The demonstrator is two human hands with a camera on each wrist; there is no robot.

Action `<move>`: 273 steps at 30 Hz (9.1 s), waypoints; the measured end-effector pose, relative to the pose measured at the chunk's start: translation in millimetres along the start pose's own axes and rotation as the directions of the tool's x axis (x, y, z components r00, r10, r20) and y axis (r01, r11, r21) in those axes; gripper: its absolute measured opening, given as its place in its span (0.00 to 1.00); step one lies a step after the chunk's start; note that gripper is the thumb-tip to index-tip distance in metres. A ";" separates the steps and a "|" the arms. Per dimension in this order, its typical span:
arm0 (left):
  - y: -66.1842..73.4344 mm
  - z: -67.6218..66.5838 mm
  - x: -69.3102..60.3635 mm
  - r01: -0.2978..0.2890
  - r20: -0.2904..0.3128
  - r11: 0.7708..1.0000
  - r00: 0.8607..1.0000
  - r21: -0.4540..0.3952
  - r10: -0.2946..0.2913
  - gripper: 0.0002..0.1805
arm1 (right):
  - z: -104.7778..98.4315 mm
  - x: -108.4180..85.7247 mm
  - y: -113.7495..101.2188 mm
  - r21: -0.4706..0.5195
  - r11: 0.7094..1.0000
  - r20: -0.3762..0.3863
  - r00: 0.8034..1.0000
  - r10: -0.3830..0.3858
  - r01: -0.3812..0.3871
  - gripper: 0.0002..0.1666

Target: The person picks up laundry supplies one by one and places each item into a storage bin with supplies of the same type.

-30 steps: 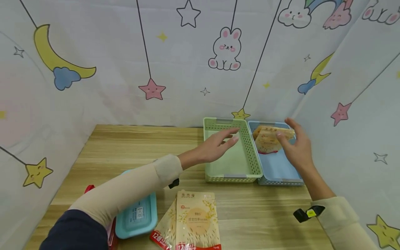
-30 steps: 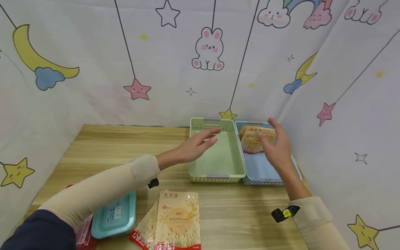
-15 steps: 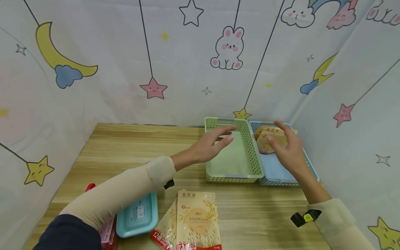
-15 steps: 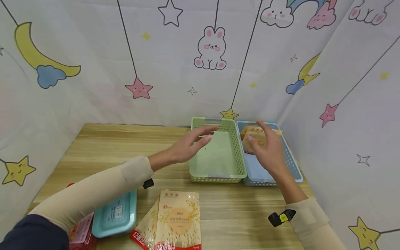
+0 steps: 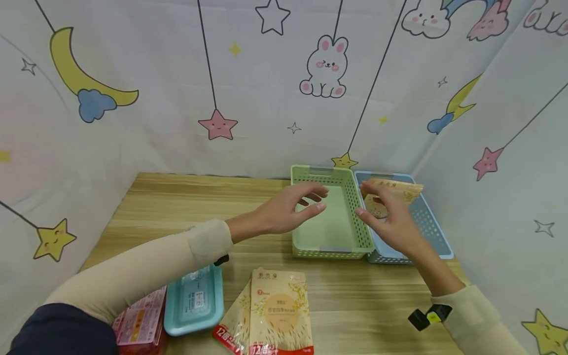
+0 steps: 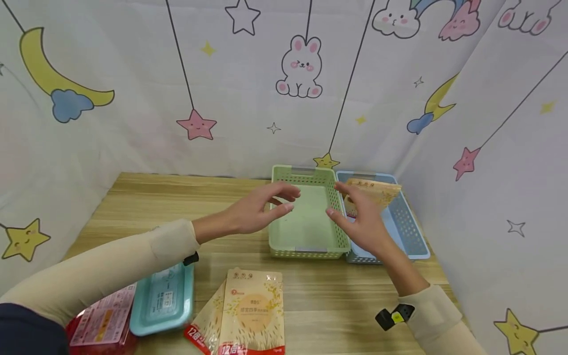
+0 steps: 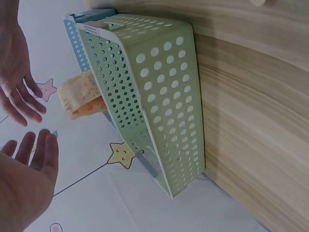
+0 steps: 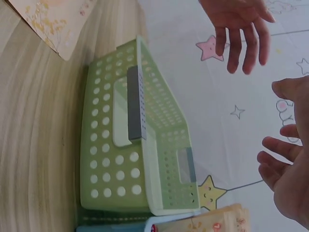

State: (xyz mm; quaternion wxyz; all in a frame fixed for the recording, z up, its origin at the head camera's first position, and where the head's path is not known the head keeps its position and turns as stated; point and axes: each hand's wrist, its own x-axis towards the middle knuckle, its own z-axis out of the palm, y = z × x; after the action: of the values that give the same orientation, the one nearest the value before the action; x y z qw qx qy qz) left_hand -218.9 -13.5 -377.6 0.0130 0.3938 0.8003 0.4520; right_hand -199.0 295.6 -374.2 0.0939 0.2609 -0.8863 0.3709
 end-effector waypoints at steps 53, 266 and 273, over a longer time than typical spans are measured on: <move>-11.3 7.7 -39.5 -0.094 0.628 0.847 0.714 0.524 -0.310 0.18 | 82.0 -29.2 -26.1 0.120 0.983 0.204 0.965 -0.163 0.141 0.29; 7.2 -1.8 36.9 0.224 -0.283 0.972 0.930 -0.075 -0.237 0.07 | -17.7 2.4 -22.7 0.201 0.947 -0.193 0.938 0.288 -0.250 0.15; 6.3 6.2 46.9 0.205 -0.311 0.971 0.921 -0.126 -0.234 0.06 | -19.9 5.7 -13.0 0.191 0.956 -0.293 0.916 0.273 -0.224 0.15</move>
State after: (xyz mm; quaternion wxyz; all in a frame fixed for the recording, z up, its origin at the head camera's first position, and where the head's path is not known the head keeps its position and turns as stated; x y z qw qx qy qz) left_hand -245.0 22.8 -360.9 -0.0501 0.2210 0.8092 0.5420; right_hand -197.4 299.8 -350.1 0.1664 0.0897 -0.8545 0.4838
